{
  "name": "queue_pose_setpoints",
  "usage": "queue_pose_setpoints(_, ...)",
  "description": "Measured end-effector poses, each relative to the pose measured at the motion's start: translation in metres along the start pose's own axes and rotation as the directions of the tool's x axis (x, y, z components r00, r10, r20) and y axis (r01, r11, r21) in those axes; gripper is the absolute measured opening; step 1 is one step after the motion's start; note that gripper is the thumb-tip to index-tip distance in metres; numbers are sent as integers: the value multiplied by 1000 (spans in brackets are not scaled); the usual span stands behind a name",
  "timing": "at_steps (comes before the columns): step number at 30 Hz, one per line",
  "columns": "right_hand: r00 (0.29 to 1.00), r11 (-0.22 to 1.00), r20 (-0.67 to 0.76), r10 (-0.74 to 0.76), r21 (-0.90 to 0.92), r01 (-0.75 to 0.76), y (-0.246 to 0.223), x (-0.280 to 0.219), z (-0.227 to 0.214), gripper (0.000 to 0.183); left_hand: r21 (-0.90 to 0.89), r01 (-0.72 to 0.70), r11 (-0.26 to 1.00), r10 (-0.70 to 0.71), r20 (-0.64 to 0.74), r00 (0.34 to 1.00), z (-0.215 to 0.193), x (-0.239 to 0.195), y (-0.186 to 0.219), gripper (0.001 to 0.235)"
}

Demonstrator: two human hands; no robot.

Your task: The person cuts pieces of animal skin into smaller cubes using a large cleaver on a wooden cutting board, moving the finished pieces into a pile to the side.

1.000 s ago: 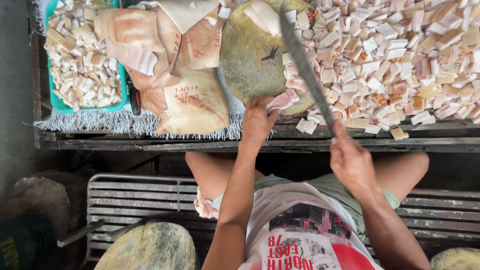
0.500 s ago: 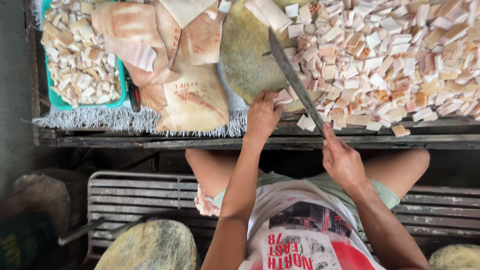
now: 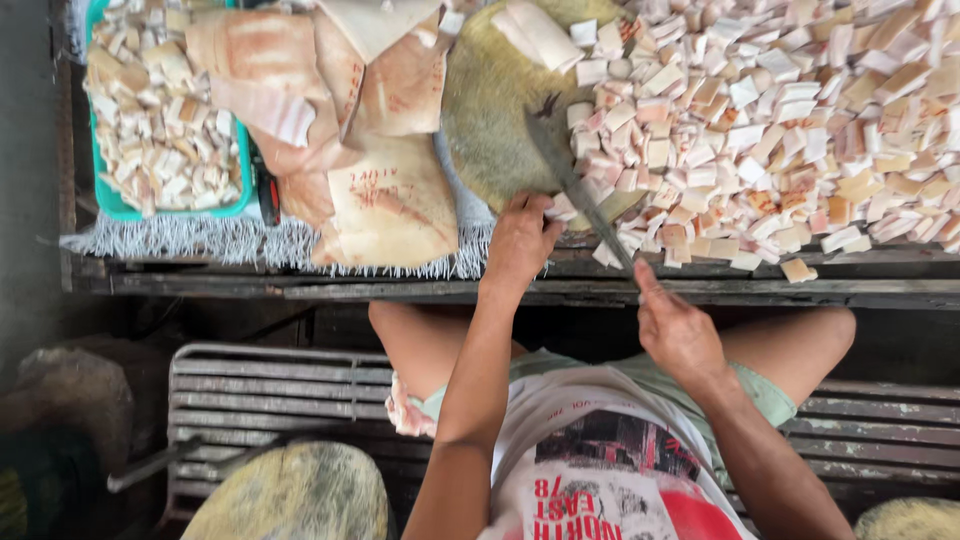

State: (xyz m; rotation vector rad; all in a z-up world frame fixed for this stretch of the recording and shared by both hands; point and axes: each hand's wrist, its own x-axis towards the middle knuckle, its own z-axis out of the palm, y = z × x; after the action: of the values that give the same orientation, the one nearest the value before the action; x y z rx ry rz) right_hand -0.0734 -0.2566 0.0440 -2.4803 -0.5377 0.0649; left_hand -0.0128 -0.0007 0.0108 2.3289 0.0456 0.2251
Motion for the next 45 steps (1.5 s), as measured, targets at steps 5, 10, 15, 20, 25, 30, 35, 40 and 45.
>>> queue_pose_setpoints(5, 968, 965, -195, 158, 237, -110, -3, -13, -26, 55, -6, 23, 1000, -23, -19, 1000, -5, 2, 4, 35)
queue_pose_setpoints(10, 924, 966, -343, -168, 131, 225, 3, -11, -2, 63, -48, 140, 989, -137, 58, 989, -20, -1, 10, 39)
queue_pose_setpoints(15, 988, 997, 140, 72, -26, -69, 3, 1, 9, 73, 38, -21, 999, 20, 19, 1000, -26, 2, 5, 39)
queue_pose_setpoints(20, 982, 973, -82, 168, 176, -151, -3, -1, -12, 59, -61, -56, 997, 50, -88, 995, -25, 25, -9, 23)
queue_pose_setpoints(25, 980, 957, 42, 197, 208, -201, -14, -11, -26, 60, -133, 64, 989, -97, -255, 962, -34, 71, -32, 18)
queue_pose_setpoints(30, 994, 994, 95, 53, 91, -62, 1, 5, -6, 57, 69, -1, 998, 32, -457, 889, -29, 122, -63, 24)
queue_pose_setpoints(35, 986, 985, -12, 166, -46, -166, 30, 42, 0, 54, 169, -45, 985, 102, -344, 934, 0, 187, -76, 40)
queue_pose_setpoints(40, 977, 974, -58, 206, 109, -199, 44, 59, 2, 61, 305, -172, 937, 200, -62, 978, 17, 237, -75, 65)
queue_pose_setpoints(45, 918, 879, 4, 396, 289, -381, 50, 55, 6, 60, 510, -216, 833, 103, 242, 965, 11, 241, -59, 34)
